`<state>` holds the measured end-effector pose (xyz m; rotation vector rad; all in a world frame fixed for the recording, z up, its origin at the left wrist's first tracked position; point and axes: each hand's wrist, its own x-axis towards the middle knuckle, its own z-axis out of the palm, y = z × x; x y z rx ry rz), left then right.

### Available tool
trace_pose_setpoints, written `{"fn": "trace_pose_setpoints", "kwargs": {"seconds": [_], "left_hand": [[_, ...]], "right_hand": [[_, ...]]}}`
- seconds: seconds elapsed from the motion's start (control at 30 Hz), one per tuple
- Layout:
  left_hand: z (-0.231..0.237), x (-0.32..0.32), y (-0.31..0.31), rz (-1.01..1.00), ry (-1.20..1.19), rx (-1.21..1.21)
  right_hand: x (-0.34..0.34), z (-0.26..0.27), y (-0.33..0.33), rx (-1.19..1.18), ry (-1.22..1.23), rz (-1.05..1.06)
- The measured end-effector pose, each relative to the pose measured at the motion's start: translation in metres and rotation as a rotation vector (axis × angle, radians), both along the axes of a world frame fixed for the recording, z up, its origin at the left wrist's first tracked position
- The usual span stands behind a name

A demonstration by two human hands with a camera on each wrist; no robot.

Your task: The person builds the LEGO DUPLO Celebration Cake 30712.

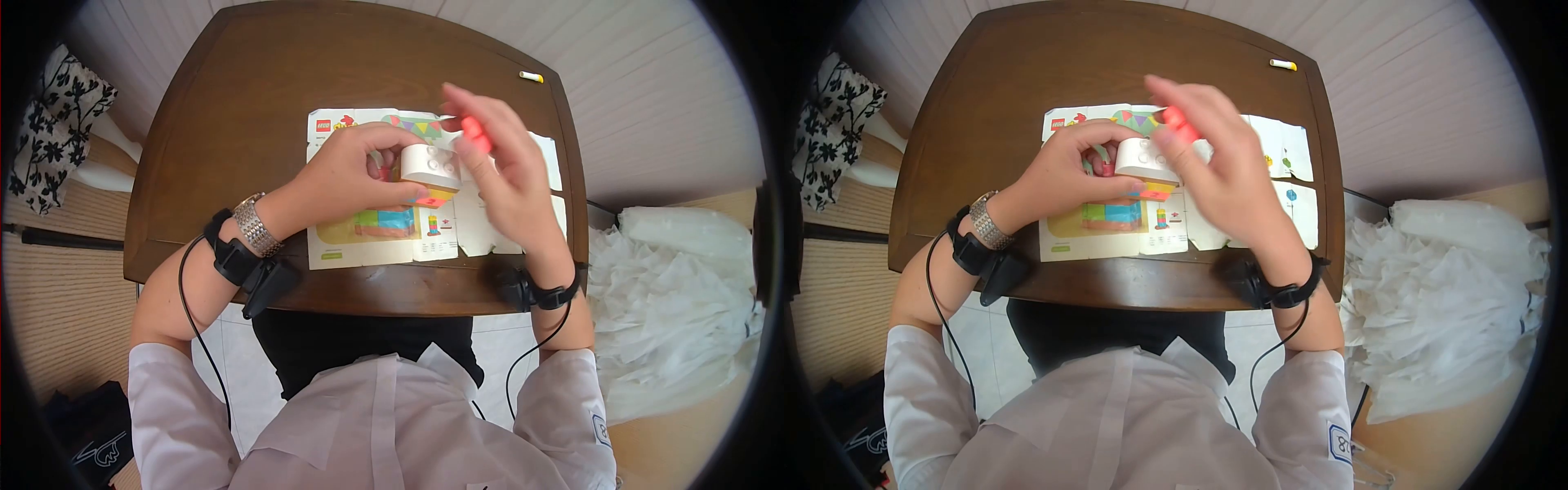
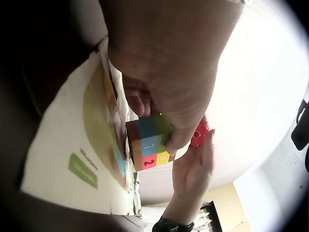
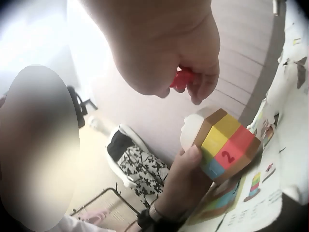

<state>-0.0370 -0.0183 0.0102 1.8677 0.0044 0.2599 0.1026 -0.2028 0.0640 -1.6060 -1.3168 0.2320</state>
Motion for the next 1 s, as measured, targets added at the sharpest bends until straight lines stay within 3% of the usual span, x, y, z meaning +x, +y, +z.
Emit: {"fn": "trace_pose_setpoints", "kwargs": {"seconds": [0.03, 0.07, 0.4, 0.67, 0.77, 0.9, 1.0], "left_hand": [[-0.001, -0.001, 0.000, -0.006, -0.025, 0.001], [-0.001, -0.001, 0.000, -0.003, -0.024, 0.000], [0.002, -0.002, -0.001, -0.007, 0.000, 0.009], [0.000, -0.002, -0.002, -0.020, 0.023, 0.016], [-0.012, -0.001, 0.000, -0.027, -0.056, 0.136], [-0.017, 0.002, 0.000, -0.034, -0.168, 0.148], [-0.007, 0.000, -0.001, -0.038, -0.108, 0.153]], "right_hand": [[-0.004, -0.001, 0.002, 0.004, -0.320, 0.048], [-0.012, 0.002, 0.000, -0.074, -0.199, 0.068], [-0.002, -0.016, -0.003, -0.071, -0.079, 0.107], [-0.015, -0.017, -0.003, -0.086, -0.314, 0.115], [-0.019, -0.016, -0.008, -0.115, -0.424, 0.160], [-0.023, -0.016, -0.011, -0.078, -0.453, 0.113], [-0.017, -0.025, -0.010, -0.046, -0.259, 0.132]]}}
